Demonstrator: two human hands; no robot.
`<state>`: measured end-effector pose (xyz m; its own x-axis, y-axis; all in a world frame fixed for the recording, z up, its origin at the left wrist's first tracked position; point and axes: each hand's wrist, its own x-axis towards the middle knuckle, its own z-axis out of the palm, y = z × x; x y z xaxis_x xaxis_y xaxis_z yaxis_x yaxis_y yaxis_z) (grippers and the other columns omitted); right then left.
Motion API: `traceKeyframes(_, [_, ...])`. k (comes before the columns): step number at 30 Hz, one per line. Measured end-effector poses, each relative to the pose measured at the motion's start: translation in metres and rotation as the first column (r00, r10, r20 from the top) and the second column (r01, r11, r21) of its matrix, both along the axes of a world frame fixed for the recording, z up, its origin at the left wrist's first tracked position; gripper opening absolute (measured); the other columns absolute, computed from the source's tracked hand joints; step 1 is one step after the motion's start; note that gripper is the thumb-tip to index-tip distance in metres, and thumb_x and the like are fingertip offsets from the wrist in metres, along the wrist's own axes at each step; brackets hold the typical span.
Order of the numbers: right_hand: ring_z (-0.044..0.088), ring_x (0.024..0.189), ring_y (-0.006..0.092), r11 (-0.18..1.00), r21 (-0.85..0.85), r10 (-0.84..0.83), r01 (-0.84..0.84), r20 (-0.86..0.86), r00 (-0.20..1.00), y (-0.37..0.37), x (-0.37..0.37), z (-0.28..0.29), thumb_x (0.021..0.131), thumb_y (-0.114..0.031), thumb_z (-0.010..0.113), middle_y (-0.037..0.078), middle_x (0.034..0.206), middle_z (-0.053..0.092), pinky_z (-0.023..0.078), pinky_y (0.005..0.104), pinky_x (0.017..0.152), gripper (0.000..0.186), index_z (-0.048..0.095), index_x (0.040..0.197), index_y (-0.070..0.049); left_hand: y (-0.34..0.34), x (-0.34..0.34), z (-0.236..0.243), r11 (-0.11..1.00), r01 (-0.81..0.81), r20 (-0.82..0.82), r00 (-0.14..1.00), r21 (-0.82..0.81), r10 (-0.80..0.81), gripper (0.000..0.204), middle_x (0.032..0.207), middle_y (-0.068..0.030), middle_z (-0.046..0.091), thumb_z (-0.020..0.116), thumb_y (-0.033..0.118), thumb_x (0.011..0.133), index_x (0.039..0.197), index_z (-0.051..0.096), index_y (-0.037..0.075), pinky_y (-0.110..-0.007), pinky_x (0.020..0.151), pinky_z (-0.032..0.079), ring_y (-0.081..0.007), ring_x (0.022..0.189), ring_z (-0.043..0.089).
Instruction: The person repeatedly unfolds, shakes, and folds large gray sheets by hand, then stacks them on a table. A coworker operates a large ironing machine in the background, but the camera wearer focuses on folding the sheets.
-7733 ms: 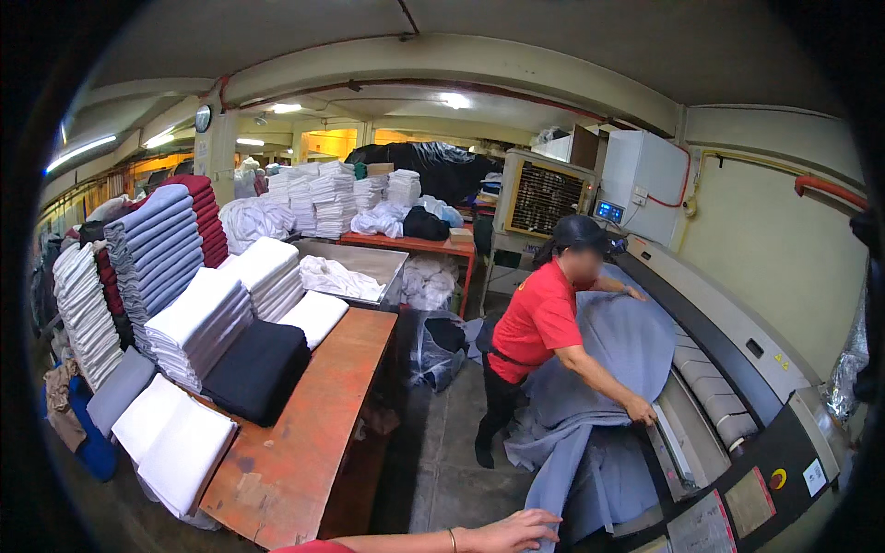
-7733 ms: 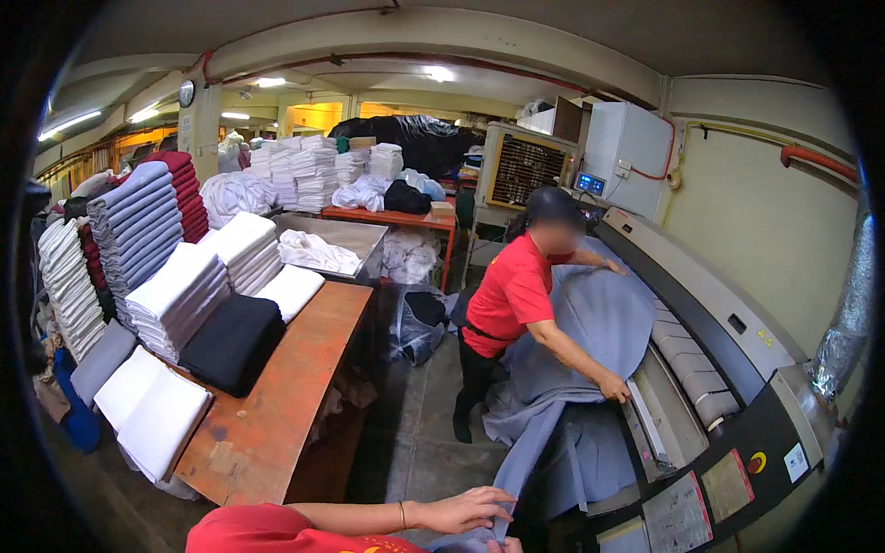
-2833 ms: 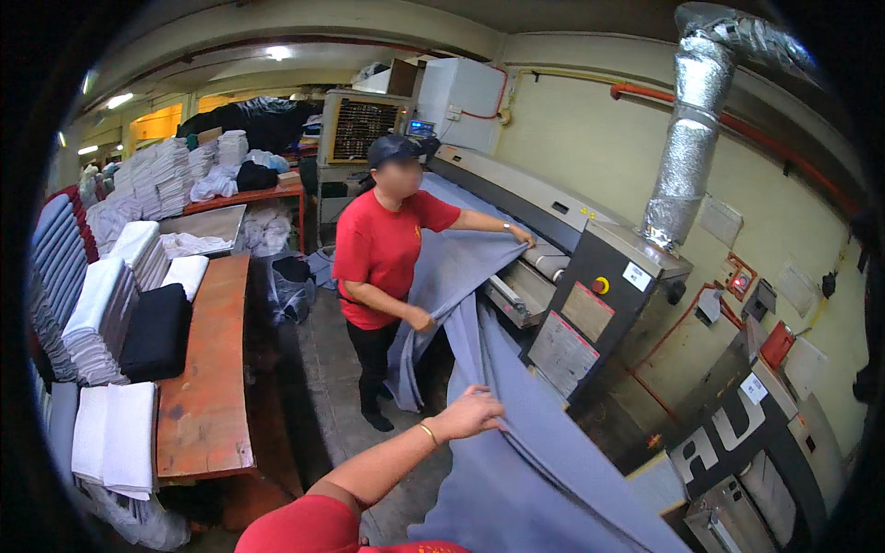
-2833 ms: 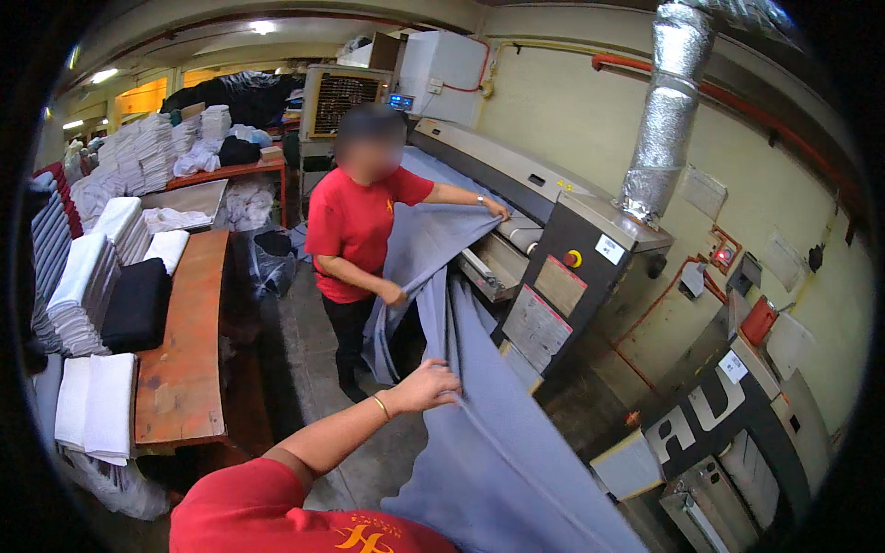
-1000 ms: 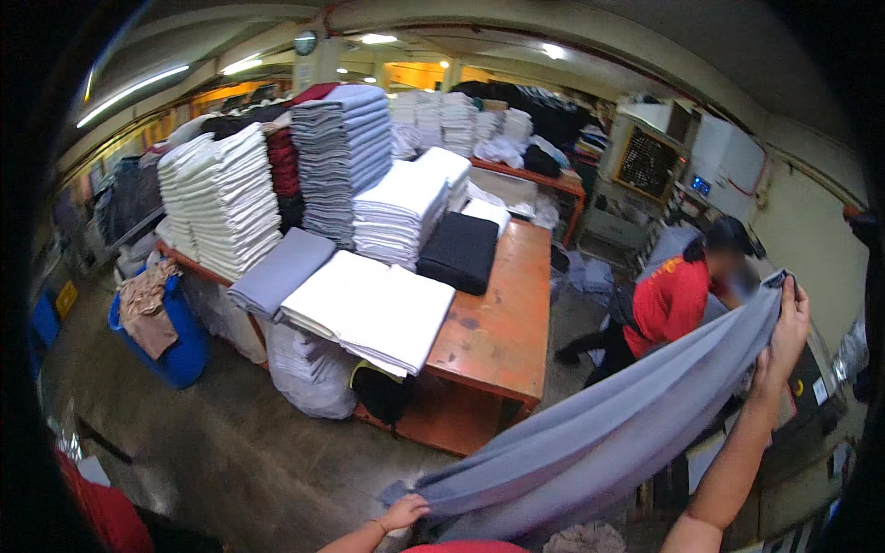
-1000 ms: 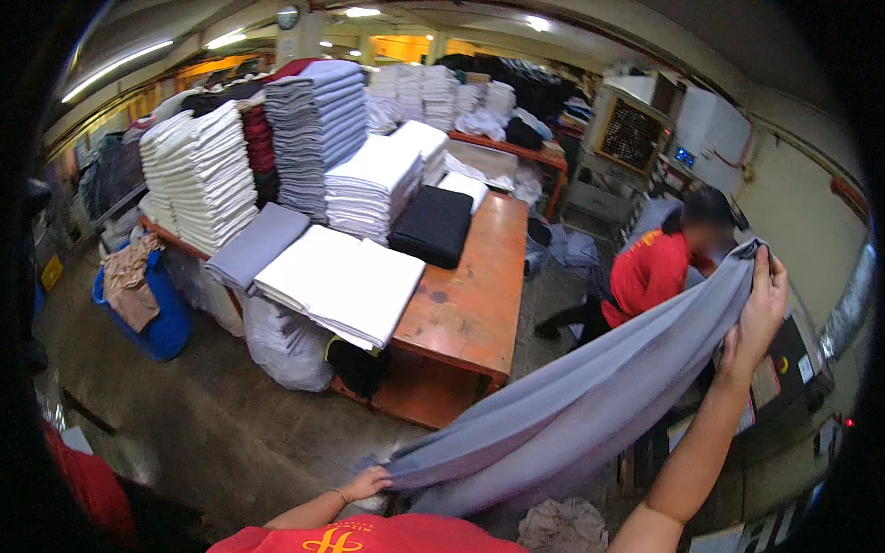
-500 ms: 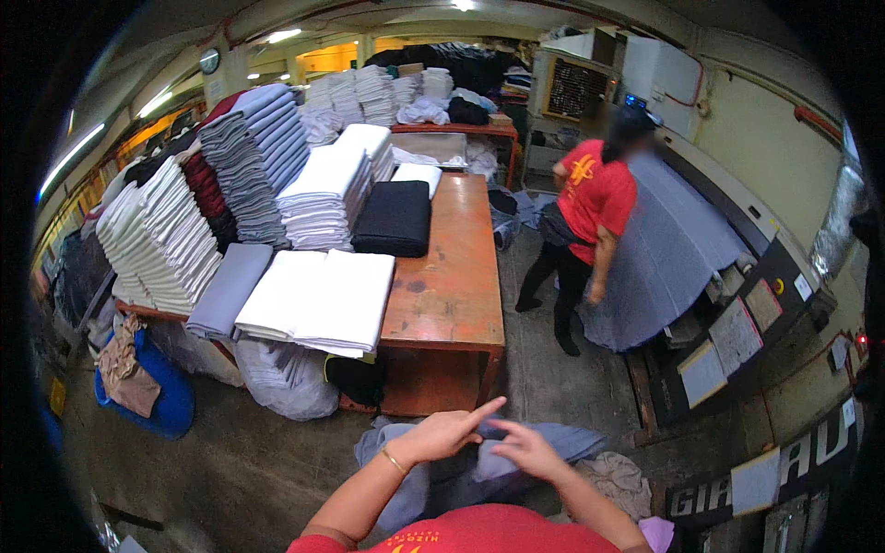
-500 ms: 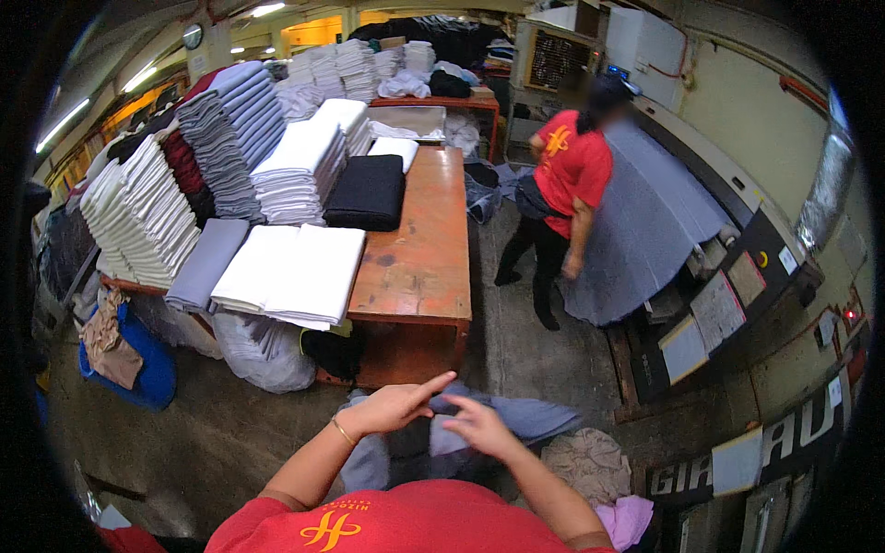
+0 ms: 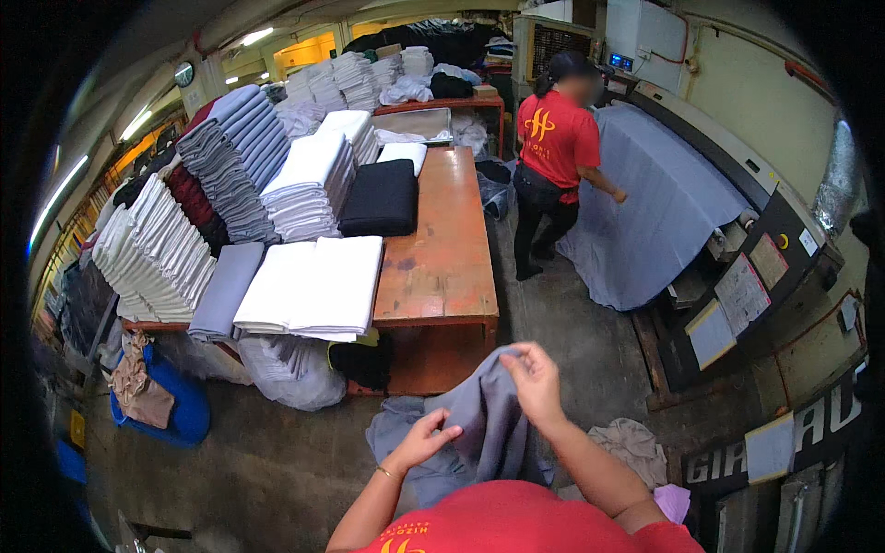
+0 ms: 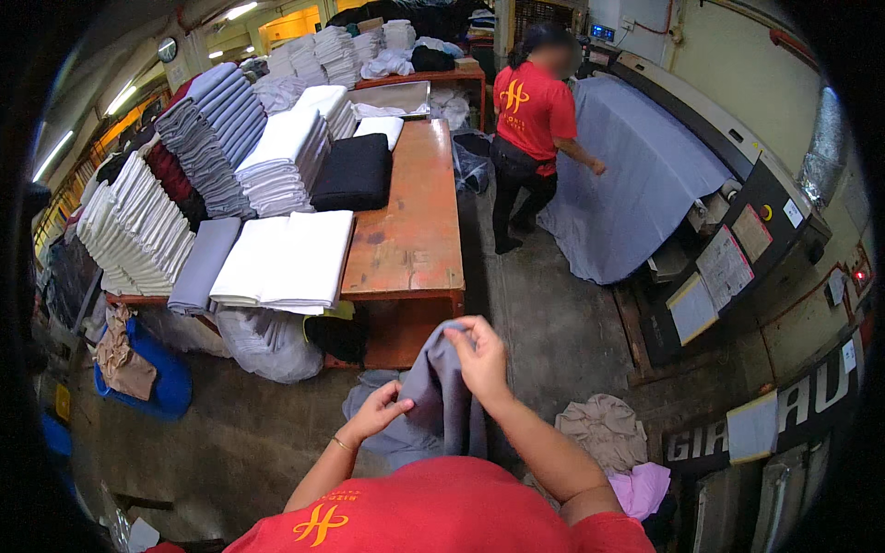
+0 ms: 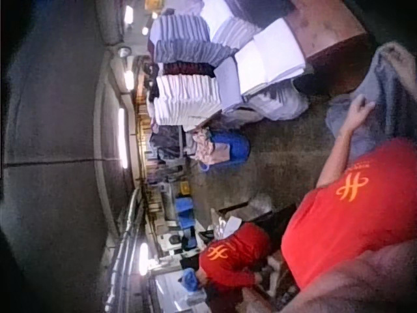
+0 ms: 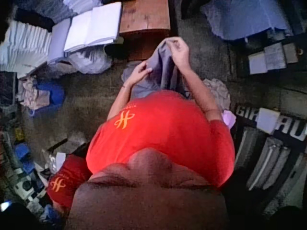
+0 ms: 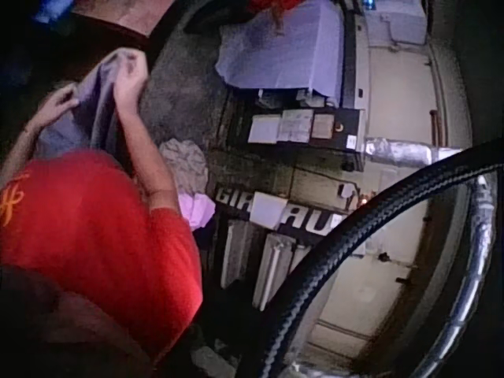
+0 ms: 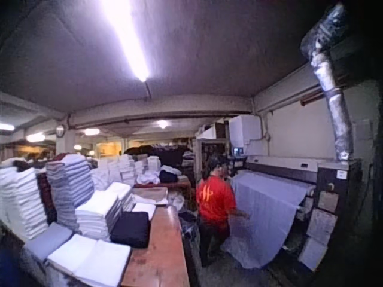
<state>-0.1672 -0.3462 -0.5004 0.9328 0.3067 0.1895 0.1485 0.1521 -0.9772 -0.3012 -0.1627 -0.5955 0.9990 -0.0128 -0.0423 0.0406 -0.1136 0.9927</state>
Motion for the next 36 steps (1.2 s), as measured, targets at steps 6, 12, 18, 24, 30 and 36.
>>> traceKeyframes(6, [0.058, 0.083, 0.0053, 0.993, 0.117, -0.003, -0.008, 0.095, 0.996, 0.0, 0.006, 0.059, 0.089, -0.004, 0.064, 0.002, 0.088, 0.064, 0.045, 0.0191, 0.075, 0.011, 0.06, 0.098, 0.001, 0.001, -0.034, -0.059, 0.833, -0.227, 0.245, 0.963, 0.505, 0.113, 0.033, 0.115, -0.0087, 0.056, 0.076, 0.03, 0.075, 0.09, 0.058, 0.007, -0.044, 0.099, 0.033, -0.031, 0.114, 0.046])
traceKeyframes(12, [0.057, 0.079, 0.0049, 0.979, 0.201, -0.011, -0.031, 0.205, 0.979, -0.016, -0.002, 0.117, 0.088, -0.003, 0.065, 0.0, 0.087, 0.063, 0.045, 0.0186, 0.072, 0.012, 0.06, 0.1, -0.001, 0.004, -0.041, -0.085, 0.746, -0.321, 0.294, 0.94, 0.584, 0.174, 0.034, 0.137, -0.0141, 0.044, 0.079, 0.026, 0.069, 0.089, 0.058, 0.009, -0.049, 0.108, 0.025, -0.0386, 0.13, 0.033])
traceKeyframes(18, [0.056, 0.079, 0.0038, 0.984, 0.167, -0.113, 0.069, 0.271, 0.956, -0.053, 0.006, 0.15, 0.089, -0.004, 0.065, 0.0, 0.087, 0.063, 0.044, 0.0178, 0.072, 0.013, 0.061, 0.101, -0.002, 0.016, -0.032, -0.061, 0.806, -0.372, 0.415, 0.893, 0.46, 0.175, 0.029, 0.133, -0.0126, 0.049, 0.076, 0.014, 0.065, 0.081, 0.053, 0.009, -0.05, 0.106, 0.029, -0.0379, 0.131, 0.035])
traceKeyframes(24, [0.059, 0.082, 0.0062, 0.924, 0.346, -0.25, 0.161, 0.23, 0.94, -0.099, 0.026, 0.159, 0.09, -0.003, 0.063, 0.003, 0.091, 0.066, 0.045, 0.0191, 0.075, 0.011, 0.061, 0.1, -0.001, 0.04, -0.035, -0.039, 0.842, -0.278, 0.403, 0.912, 0.461, 0.081, 0.023, 0.116, -0.0089, 0.062, 0.072, 0.004, 0.065, 0.077, 0.053, 0.008, -0.043, 0.102, 0.038, -0.0294, 0.121, 0.05])
traceKeyframes(30, [0.058, 0.081, 0.0056, 0.912, 0.339, -0.309, 0.232, 0.195, 0.931, -0.116, 0.038, 0.157, 0.091, -0.005, 0.062, 0.003, 0.089, 0.065, 0.044, 0.0185, 0.076, 0.011, 0.06, 0.101, -0.001, 0.04, -0.027, -0.079, 0.929, -0.313, 0.058, 0.942, -0.2, 0.33, 0.01, 0.113, -0.0092, 0.062, 0.065, 0.005, 0.084, 0.092, 0.059, 0.007, -0.034, 0.093, 0.044, -0.019, 0.107, 0.056])
traceKeyframes(36, [0.057, 0.079, 0.0073, 0.912, 0.1, -0.409, 0.399, 0.118, 0.905, -0.179, 0.104, 0.06, 0.088, -0.008, 0.067, 0.001, 0.087, 0.062, 0.046, 0.0209, 0.074, 0.023, 0.057, 0.108, -0.001, 0.05, 0.021, -0.041, 0.542, -0.427, 0.022, 0.771, -0.724, 0.636, 0.011, 0.103, -0.0054, 0.062, 0.056, 0.013, 0.095, 0.104, 0.054, 0.007, -0.026, 0.079, 0.046, -0.0121, 0.089, 0.057])
